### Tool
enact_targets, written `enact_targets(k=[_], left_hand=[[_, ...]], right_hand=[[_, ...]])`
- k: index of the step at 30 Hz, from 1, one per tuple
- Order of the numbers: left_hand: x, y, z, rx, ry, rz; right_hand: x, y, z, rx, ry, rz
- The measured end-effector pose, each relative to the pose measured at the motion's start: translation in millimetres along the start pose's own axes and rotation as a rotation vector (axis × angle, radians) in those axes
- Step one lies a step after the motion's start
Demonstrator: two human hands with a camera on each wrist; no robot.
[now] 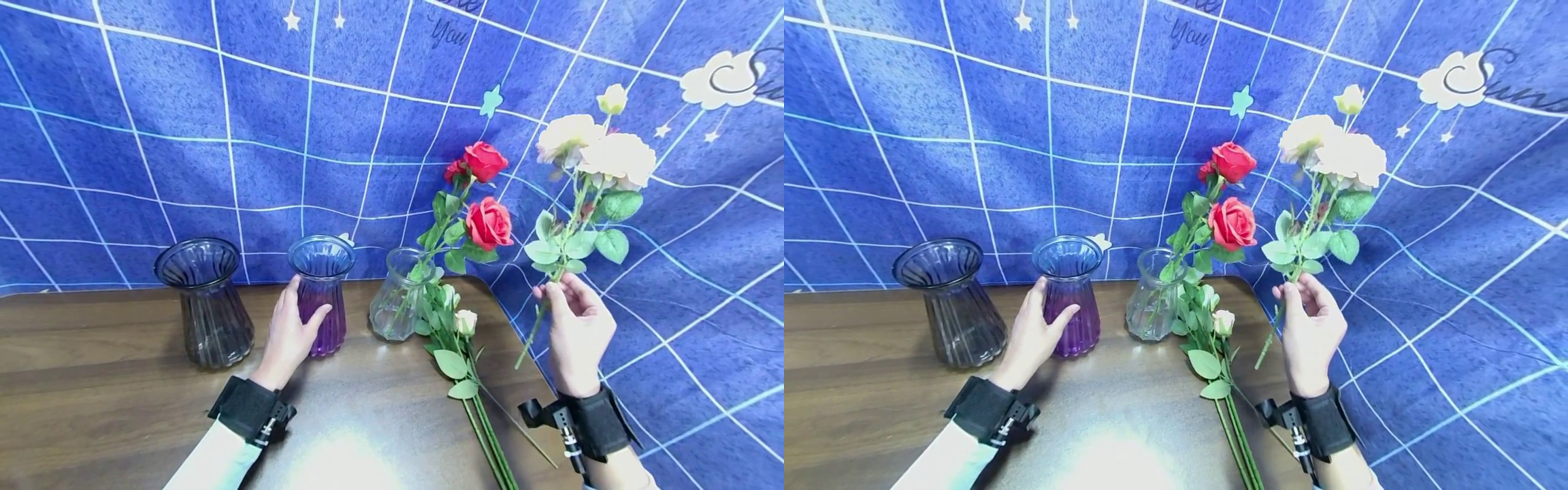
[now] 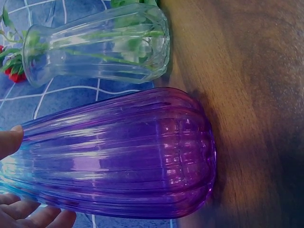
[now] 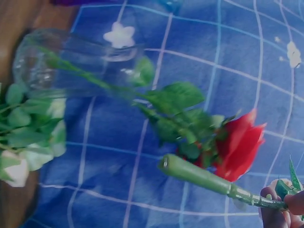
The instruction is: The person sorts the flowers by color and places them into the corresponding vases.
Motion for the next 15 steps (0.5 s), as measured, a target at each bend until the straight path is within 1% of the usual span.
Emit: enact_targets(k=[6, 11, 15], left_hand=[[0.5, -1.6, 2.7, -0.002, 0.001, 0.007], [-0.8, -0.8, 2.9, -0.006, 0.021, -0.013], [-1.7, -1.5, 0.5, -0.005, 0.014, -0.012]], right_hand=[[-4, -17, -34, -0.06, -0.068, 0.021], [-2, -25, -64, -0.057, -0.135, 0.036], [1, -27, -86, -0.061, -0.168, 0.039]])
Point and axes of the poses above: each hand's wrist, its own x-axis away from the middle knuckle, its own z-axis out of the back of the hand, y = z × x, the point moved 9 cm from there along -x, towards the middle knuckle, and after that the axes turned 5 degrees about -y, right-handed, at the moved point
